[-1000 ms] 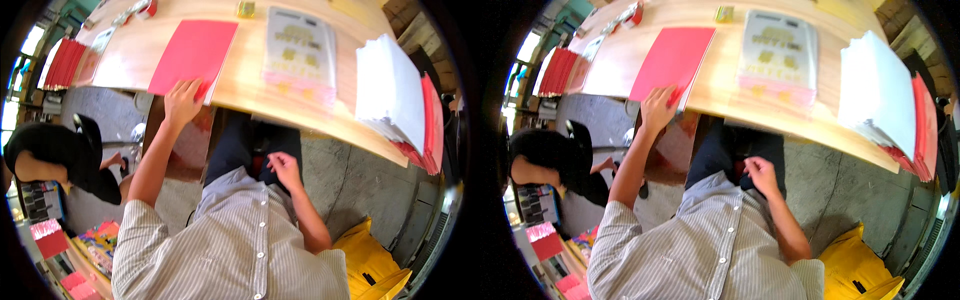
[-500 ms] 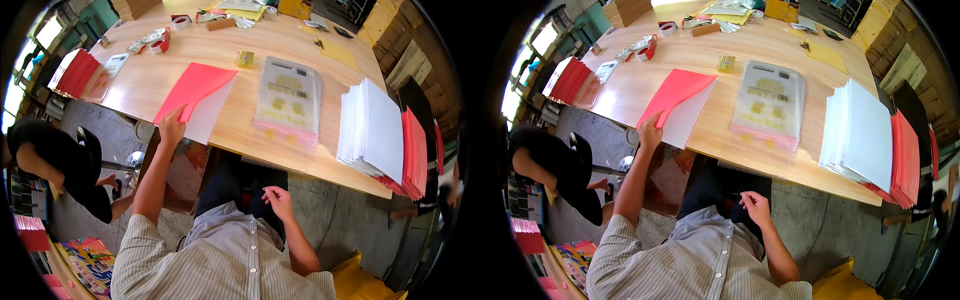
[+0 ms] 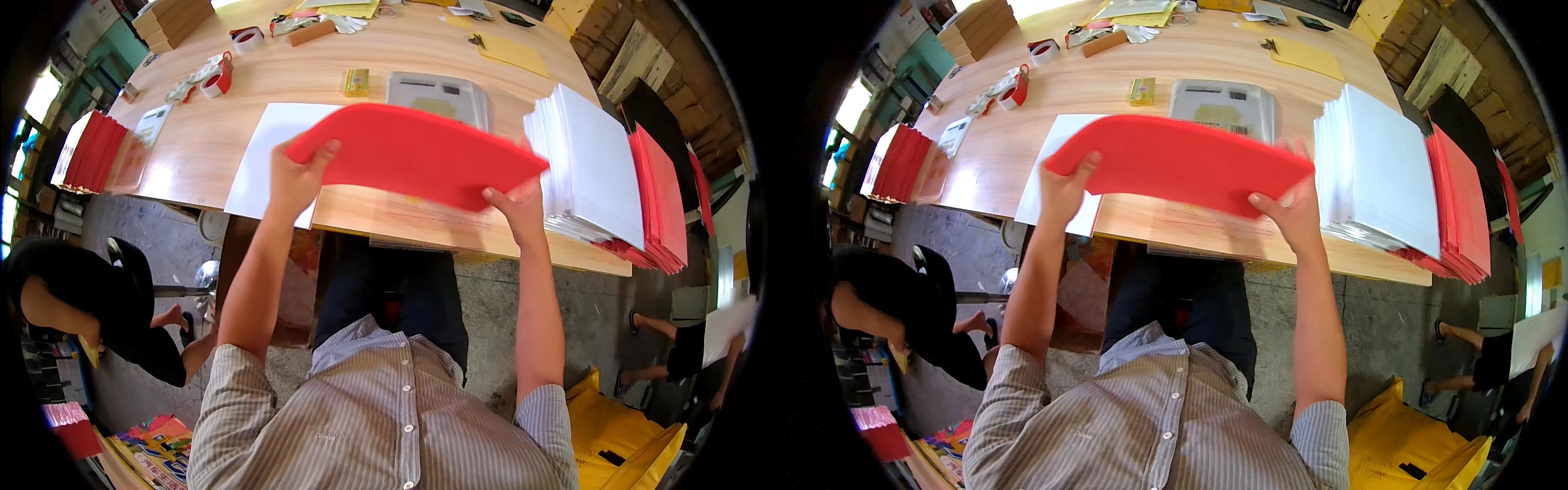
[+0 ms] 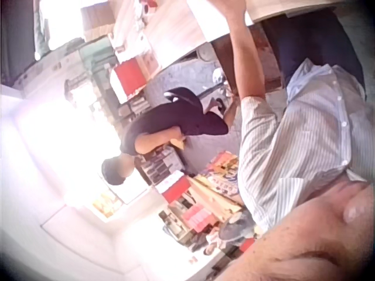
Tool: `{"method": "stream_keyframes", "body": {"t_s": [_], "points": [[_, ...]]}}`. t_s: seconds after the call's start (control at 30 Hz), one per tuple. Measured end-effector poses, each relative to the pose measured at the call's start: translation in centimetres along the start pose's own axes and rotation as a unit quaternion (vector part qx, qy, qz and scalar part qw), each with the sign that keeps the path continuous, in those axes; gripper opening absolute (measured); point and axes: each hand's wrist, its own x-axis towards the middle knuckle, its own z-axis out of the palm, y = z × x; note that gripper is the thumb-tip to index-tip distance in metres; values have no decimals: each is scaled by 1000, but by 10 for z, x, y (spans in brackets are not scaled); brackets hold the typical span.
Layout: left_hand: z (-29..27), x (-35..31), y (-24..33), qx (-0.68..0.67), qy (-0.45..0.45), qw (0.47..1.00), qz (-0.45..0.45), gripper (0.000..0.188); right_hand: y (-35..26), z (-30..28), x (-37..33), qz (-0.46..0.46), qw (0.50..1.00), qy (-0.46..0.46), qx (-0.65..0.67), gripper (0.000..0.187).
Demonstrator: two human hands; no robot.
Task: The person inserts white sheets of paper and red folders into clear plastic sleeves and places them on a stack. The process is repetitive, involving picking, inserting, and stacking materials.
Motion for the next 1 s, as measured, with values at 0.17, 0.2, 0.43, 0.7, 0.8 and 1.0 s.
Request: {"method": "stream_keyframes", "body": {"t_s": [0.17, 0.2, 0.43, 0.7, 0.8, 1.0], "points": [[33, -1, -25, -100, -131, 986, -32, 24, 20, -25, -23, 155, 986, -21, 60, 48], [33, 2, -31, -113, -151, 982, -30, 24, 20, -22, -26, 143, 988, 6, 62, 42], [35, -3, -73, -229, -221, 942, -104, 30, 35, -28, -37, 165, 981, -23, 97, 48], [41, -2, -57, -100, -180, 978, -45, 29, 21, -20, -38, 116, 988, -5, -98, 44], [38, 9, -23, -58, -185, 981, -22, 30, -12, -24, -55, 98, 975, 30, -197, 40], [63, 24, -24, -72, -156, 984, -42, 43, -31, -31, -123, 97, 969, 196, 115, 51]]}}
